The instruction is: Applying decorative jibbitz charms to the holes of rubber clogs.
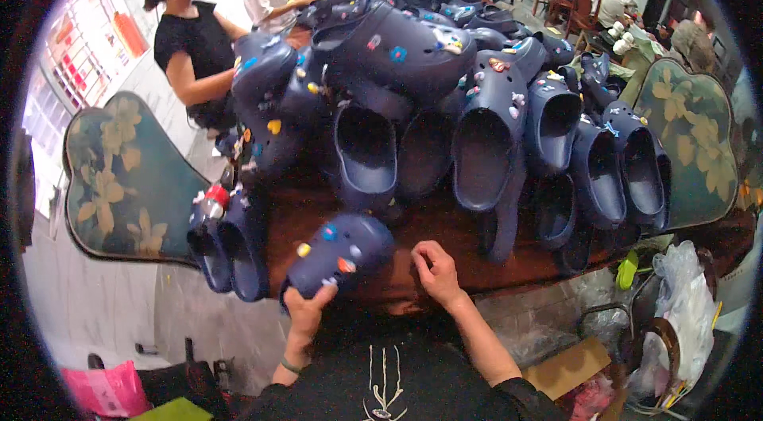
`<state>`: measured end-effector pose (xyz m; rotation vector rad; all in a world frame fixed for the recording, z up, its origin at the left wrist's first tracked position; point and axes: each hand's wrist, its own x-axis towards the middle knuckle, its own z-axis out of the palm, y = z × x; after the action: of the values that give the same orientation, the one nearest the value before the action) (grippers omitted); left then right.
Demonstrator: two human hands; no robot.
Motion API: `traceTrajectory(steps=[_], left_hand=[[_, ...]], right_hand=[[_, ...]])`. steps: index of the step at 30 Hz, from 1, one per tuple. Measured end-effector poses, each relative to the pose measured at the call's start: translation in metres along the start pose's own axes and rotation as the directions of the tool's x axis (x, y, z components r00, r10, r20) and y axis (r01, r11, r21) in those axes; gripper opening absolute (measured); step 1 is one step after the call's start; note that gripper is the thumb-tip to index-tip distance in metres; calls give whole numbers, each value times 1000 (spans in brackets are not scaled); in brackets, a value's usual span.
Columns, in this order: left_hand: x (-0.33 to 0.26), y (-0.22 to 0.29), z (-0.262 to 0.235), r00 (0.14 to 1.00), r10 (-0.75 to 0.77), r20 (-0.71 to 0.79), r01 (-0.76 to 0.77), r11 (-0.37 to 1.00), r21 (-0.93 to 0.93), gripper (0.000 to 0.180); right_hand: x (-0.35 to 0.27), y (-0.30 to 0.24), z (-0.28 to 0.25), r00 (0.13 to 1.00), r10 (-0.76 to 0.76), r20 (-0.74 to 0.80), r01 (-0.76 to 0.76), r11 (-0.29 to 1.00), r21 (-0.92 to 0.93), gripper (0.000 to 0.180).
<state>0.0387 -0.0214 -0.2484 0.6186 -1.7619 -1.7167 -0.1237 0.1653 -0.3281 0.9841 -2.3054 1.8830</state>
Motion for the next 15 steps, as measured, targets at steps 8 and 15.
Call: traceTrajectory(steps=[8,15], left_hand=[[23,17,-34,999,-52,-9,53,991,123,21],[28,-4,-39,930,-69,-361,-24,969,-246,25]], right_hand=[[0,7,7,1000,-17,-2,16,999,-37,6],[0,-2,3,1000,4,-9,-4,996,-92,5]])
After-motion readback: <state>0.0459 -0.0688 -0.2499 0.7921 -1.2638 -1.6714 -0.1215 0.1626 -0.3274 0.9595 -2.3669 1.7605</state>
